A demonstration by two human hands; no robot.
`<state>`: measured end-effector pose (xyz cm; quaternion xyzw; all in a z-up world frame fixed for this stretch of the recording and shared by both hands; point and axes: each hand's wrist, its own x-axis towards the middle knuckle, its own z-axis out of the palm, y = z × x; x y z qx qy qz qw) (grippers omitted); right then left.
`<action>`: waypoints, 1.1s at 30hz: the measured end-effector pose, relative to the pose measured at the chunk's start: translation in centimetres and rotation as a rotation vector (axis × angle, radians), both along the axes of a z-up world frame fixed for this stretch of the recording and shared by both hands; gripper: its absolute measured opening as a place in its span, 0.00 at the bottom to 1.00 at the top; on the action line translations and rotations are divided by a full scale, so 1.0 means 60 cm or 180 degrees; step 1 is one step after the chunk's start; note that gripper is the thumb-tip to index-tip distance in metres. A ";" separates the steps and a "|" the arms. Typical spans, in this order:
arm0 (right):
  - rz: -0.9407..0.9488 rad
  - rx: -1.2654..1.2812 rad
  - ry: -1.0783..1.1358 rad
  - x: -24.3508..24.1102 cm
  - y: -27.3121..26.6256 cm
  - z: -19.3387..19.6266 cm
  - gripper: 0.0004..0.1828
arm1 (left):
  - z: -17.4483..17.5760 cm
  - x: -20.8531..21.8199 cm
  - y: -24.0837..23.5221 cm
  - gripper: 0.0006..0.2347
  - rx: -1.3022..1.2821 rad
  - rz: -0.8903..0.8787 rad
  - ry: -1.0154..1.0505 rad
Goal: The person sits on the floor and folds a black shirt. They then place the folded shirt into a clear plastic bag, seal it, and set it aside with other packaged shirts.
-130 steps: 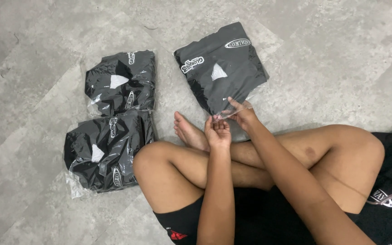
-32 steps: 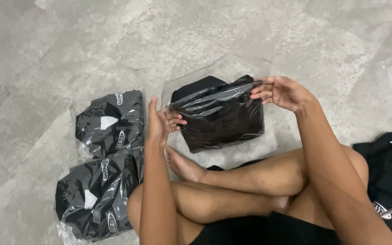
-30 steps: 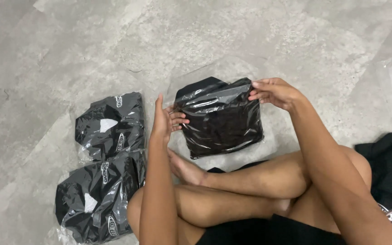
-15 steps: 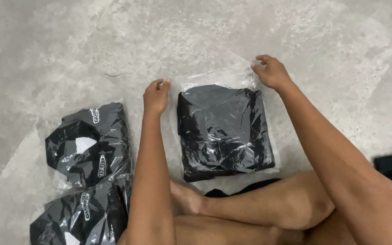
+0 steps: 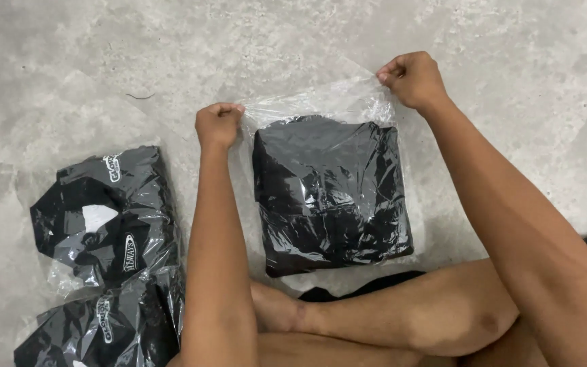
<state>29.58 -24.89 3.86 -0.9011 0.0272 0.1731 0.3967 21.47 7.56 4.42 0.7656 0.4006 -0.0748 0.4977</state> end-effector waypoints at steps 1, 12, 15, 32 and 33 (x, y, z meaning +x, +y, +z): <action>-0.0023 0.0080 -0.0066 -0.005 -0.006 0.003 0.03 | 0.005 -0.007 0.001 0.03 0.0045 -0.0087 -0.0208; 0.0751 -0.0283 -0.1390 -0.100 0.031 0.074 0.17 | 0.073 -0.157 -0.101 0.22 0.0797 -0.0018 -0.0776; 0.1494 -0.0010 -0.1906 -0.118 0.062 0.060 0.10 | 0.064 -0.237 -0.104 0.25 0.0406 -0.0064 0.0361; 0.1854 -0.0982 0.0137 -0.115 0.186 0.045 0.36 | -0.048 -0.323 -0.076 0.07 -0.0663 0.0734 0.0142; 0.1851 -0.0987 0.0141 -0.116 0.188 0.051 0.36 | -0.055 -0.320 -0.071 0.07 -0.0669 0.0731 0.0145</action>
